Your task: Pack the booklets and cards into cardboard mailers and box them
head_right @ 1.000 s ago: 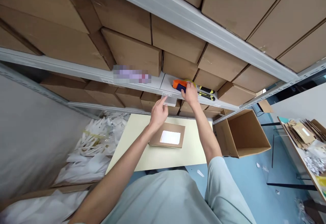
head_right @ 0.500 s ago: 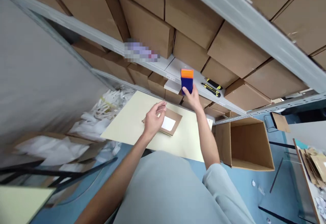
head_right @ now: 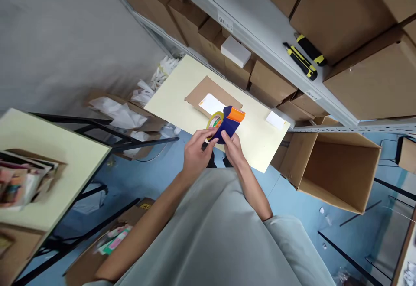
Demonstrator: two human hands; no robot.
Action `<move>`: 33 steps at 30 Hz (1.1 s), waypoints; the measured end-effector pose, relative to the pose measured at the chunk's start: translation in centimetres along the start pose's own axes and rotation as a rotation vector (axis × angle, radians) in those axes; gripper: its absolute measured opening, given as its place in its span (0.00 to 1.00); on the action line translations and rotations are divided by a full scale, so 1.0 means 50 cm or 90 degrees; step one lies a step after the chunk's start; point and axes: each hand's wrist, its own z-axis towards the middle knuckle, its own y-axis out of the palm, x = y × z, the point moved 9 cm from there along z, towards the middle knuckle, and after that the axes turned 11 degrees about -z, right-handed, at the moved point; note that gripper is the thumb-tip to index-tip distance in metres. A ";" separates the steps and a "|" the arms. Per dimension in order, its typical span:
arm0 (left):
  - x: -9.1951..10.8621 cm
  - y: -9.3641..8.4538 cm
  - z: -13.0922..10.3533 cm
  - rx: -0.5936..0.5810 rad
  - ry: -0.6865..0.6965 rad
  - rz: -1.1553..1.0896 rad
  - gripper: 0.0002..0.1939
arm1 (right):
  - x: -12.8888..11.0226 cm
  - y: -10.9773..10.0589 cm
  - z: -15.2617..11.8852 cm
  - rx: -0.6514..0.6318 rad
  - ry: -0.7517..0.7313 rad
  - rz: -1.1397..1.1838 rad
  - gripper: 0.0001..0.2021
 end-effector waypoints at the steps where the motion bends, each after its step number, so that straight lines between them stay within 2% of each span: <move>1: 0.004 -0.006 -0.008 0.002 0.005 0.001 0.15 | 0.006 0.001 -0.006 -0.005 0.001 0.004 0.32; 3: 0.010 -0.018 -0.023 -0.002 0.009 0.000 0.13 | 0.016 0.000 -0.018 -0.010 -0.006 -0.021 0.32; 7: 0.028 -0.063 -0.037 -0.004 -0.008 0.004 0.14 | 0.020 -0.005 -0.053 -0.060 -0.042 -0.202 0.32; 11: 0.084 -0.136 -0.023 0.042 0.028 0.005 0.18 | -0.003 -0.030 -0.093 -0.085 -0.093 -0.371 0.31; 14: 0.130 -0.155 -0.002 -0.011 0.070 0.020 0.18 | -0.040 -0.046 -0.116 -0.101 -0.173 -0.521 0.27; 17: 0.159 -0.153 0.012 -0.080 0.115 0.030 0.16 | -0.088 -0.048 -0.140 -0.126 -0.302 -0.656 0.20; 21: 0.171 -0.138 0.017 -0.152 0.157 0.030 0.13 | -0.130 -0.044 -0.172 -0.166 -0.446 -0.776 0.12; 27: 0.179 -0.111 0.006 -0.225 0.204 0.009 0.09 | -0.138 -0.052 -0.195 -0.206 -0.473 -0.886 0.11; 33: 0.183 -0.106 -0.012 -0.200 0.237 0.021 0.11 | -0.136 -0.064 -0.203 -0.216 -0.474 -0.900 0.10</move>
